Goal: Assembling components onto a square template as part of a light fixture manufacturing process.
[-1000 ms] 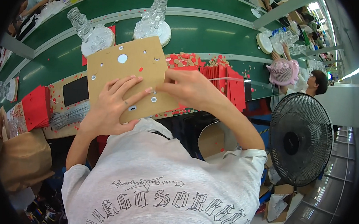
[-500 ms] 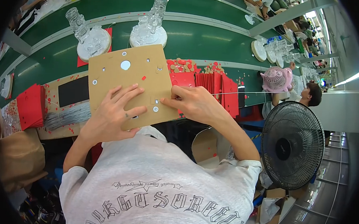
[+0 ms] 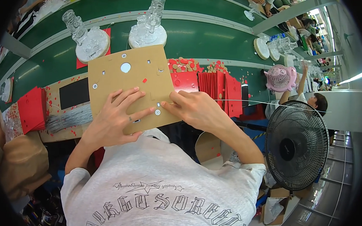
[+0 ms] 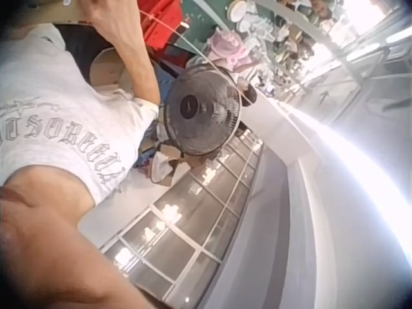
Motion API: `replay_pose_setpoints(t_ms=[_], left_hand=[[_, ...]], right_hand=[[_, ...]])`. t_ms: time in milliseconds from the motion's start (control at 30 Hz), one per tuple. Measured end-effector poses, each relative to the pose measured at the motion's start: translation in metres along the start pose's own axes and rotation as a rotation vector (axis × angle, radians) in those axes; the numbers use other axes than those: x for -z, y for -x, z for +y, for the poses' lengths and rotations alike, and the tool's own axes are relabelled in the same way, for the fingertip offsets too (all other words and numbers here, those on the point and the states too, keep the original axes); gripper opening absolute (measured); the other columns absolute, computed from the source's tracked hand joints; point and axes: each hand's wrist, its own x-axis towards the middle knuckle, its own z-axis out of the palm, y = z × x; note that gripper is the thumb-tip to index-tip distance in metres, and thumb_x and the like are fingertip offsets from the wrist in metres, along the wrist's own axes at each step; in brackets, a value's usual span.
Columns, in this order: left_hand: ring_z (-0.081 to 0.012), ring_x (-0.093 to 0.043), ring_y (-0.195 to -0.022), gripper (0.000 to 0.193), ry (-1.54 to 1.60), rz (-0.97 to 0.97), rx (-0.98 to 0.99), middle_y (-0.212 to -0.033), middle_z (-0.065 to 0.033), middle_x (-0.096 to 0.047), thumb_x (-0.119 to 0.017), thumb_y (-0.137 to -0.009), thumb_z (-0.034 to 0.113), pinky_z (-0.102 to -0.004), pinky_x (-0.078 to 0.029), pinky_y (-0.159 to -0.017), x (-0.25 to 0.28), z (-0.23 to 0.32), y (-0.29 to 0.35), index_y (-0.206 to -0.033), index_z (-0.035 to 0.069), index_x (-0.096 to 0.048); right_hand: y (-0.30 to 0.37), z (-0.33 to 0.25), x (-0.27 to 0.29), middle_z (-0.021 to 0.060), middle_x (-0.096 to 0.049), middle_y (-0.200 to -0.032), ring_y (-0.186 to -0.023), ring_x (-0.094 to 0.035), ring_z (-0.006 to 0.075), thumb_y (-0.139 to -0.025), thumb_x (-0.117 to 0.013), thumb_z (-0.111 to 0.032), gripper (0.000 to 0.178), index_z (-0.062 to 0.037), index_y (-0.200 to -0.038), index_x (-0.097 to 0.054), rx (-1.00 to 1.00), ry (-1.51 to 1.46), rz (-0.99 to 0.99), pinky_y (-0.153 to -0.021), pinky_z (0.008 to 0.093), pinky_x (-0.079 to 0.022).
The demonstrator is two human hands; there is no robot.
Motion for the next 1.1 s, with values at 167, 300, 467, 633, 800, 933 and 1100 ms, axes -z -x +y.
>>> replay_pose_setpoints(t_ms=[167, 300, 467, 633, 800, 933, 1100], left_hand=[[-0.0315, -0.044, -0.14, 0.069, 0.013, -0.012, 0.03, -0.145, -0.0138, -0.049, -0.082, -0.068, 0.029, -0.05, -0.033, -0.111, 0.001, -0.001, -0.002, -0.136, 0.025, -0.066], [-0.0316, -0.044, -0.14, 0.069, 0.013, -0.023, 0.031, -0.145, -0.0137, -0.049, -0.082, -0.068, 0.028, -0.0499, -0.033, -0.111, 0.002, -0.001, -0.003, -0.135, 0.024, -0.066], [-0.0312, -0.043, -0.14, 0.069, 0.035, -0.038, 0.031, -0.144, -0.0138, -0.049, -0.081, -0.068, 0.028, -0.049, -0.034, -0.11, 0.003, 0.001, -0.004, -0.135, 0.024, -0.066], [-0.0308, -0.043, -0.14, 0.069, 0.03, -0.043, 0.04, -0.143, -0.0137, -0.049, -0.082, -0.068, 0.028, -0.0485, -0.033, -0.111, 0.002, 0.001, -0.006, -0.135, 0.024, -0.066], [-0.0268, -0.044, -0.138, 0.064, 0.013, -0.028, 0.018, -0.142, -0.0141, -0.05, -0.08, -0.074, 0.035, -0.0485, -0.033, -0.11, 0.002, 0.0, -0.004, -0.134, 0.019, -0.066], [-0.0271, -0.044, -0.138, 0.064, 0.025, -0.012, 0.009, -0.141, -0.0136, -0.05, -0.08, -0.074, 0.034, -0.049, -0.033, -0.11, 0.003, -0.001, -0.004, -0.134, 0.019, -0.066], [-0.0274, -0.044, -0.138, 0.063, 0.008, -0.015, 0.016, -0.14, -0.0135, -0.05, -0.08, -0.074, 0.034, -0.0497, -0.034, -0.109, 0.003, -0.001, -0.007, -0.134, 0.019, -0.066]], right_hand=[[-0.002, -0.005, -0.001, 0.0029, -0.049, -0.089, -0.081, -0.062, 0.0141, -0.086, -0.064, -0.014, 0.043, -0.0076, -0.128, -0.065, 0.009, 0.1, -0.037, -0.059, 0.0304, -0.054], [-0.001, -0.003, -0.005, 0.0029, -0.051, -0.091, -0.081, -0.062, 0.0141, -0.088, -0.063, -0.016, 0.04, -0.0077, -0.127, -0.066, 0.008, 0.053, -0.03, -0.059, 0.0313, -0.054], [0.002, 0.0, -0.011, 0.003, -0.053, -0.092, -0.08, -0.063, 0.0145, -0.085, -0.064, -0.014, 0.042, -0.0045, -0.126, -0.066, 0.055, 0.027, 0.029, -0.06, 0.031, -0.054], [0.002, -0.003, -0.017, 0.0031, -0.055, -0.091, -0.076, -0.063, 0.0156, -0.082, -0.065, -0.012, 0.043, -0.0005, -0.122, -0.067, 0.104, 0.083, 0.075, -0.059, 0.0308, -0.054], [0.007, 0.008, -0.018, 0.003, -0.06, -0.093, -0.075, -0.064, 0.0165, -0.077, -0.068, -0.009, 0.041, -0.0063, -0.117, -0.071, 0.026, -0.072, 0.103, -0.059, 0.0322, -0.055], [0.006, 0.018, -0.015, 0.0037, -0.063, -0.097, -0.079, -0.066, 0.0174, -0.07, -0.07, -0.005, 0.043, -0.0058, -0.113, -0.073, 0.059, -0.113, 0.097, -0.059, 0.0333, -0.056], [-0.003, 0.018, -0.021, 0.0046, -0.063, -0.097, -0.08, -0.066, 0.0198, -0.067, -0.069, -0.001, 0.045, -0.004, -0.112, -0.072, 0.121, -0.118, 0.172, -0.059, 0.0345, -0.057]])
